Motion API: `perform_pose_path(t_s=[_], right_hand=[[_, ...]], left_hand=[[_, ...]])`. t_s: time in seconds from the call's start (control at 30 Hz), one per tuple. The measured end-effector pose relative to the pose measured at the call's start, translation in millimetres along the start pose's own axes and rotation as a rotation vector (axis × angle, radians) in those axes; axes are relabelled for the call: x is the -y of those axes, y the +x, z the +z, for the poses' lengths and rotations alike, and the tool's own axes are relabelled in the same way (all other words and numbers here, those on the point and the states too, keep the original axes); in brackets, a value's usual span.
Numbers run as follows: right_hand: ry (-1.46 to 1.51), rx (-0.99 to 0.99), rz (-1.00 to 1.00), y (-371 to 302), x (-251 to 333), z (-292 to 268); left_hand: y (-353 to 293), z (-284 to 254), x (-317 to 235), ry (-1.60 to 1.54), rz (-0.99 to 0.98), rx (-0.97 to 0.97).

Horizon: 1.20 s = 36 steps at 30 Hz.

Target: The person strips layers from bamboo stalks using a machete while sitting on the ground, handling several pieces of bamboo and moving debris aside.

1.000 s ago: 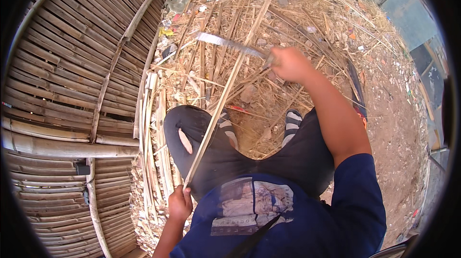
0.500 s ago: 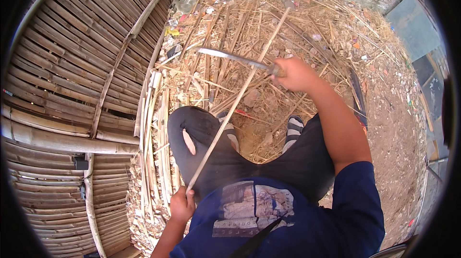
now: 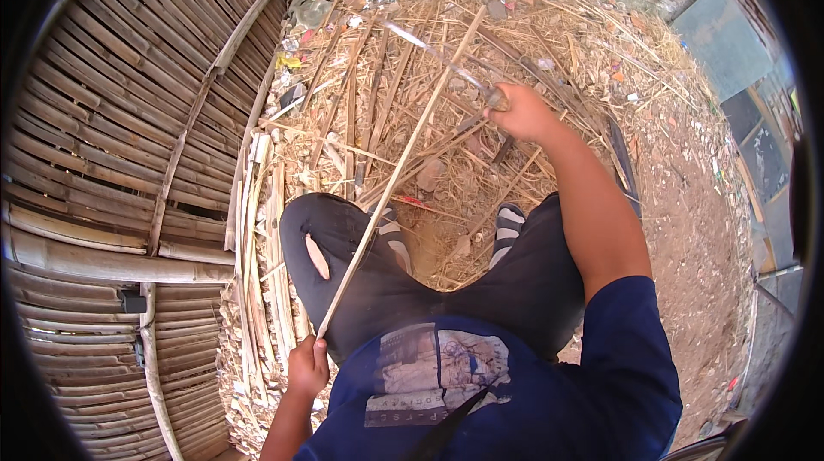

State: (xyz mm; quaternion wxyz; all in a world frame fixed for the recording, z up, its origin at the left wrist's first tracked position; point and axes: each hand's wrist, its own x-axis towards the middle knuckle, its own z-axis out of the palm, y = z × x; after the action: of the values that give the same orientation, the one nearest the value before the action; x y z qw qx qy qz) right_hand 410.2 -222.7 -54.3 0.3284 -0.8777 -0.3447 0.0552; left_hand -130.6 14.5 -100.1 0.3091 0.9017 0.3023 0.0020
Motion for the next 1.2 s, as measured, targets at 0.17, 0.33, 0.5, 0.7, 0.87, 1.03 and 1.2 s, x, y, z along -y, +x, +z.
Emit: perform_pose_path(t_s=[0.17,0.33,0.5,0.7,0.87,1.03,1.2], right_hand=[[-0.182,0.286,-0.285,-27,61,19],[-0.320,0.374,-0.443,-28,68,16],[0.042,-0.154,0.055,12,-17,-13],[-0.049,0.135,-0.130,-6,28,14],[-0.425,0.423,-0.582,-44,102,40],[-0.034,0.267,-0.299,-4,26,38],[0.095,0.073,0.067,7,12,17]], left_hand=[[1,-1,-10,-0.105,-0.054,0.053],[6,0,5,0.021,0.058,0.008],[6,2,9,-0.031,0.043,-0.010],[3,-2,13,-0.296,-0.096,0.152],[2,-8,12,-0.376,-0.158,0.223],[2,2,16,-0.152,-0.014,0.068],[0,0,22,-0.311,-0.106,0.147]])
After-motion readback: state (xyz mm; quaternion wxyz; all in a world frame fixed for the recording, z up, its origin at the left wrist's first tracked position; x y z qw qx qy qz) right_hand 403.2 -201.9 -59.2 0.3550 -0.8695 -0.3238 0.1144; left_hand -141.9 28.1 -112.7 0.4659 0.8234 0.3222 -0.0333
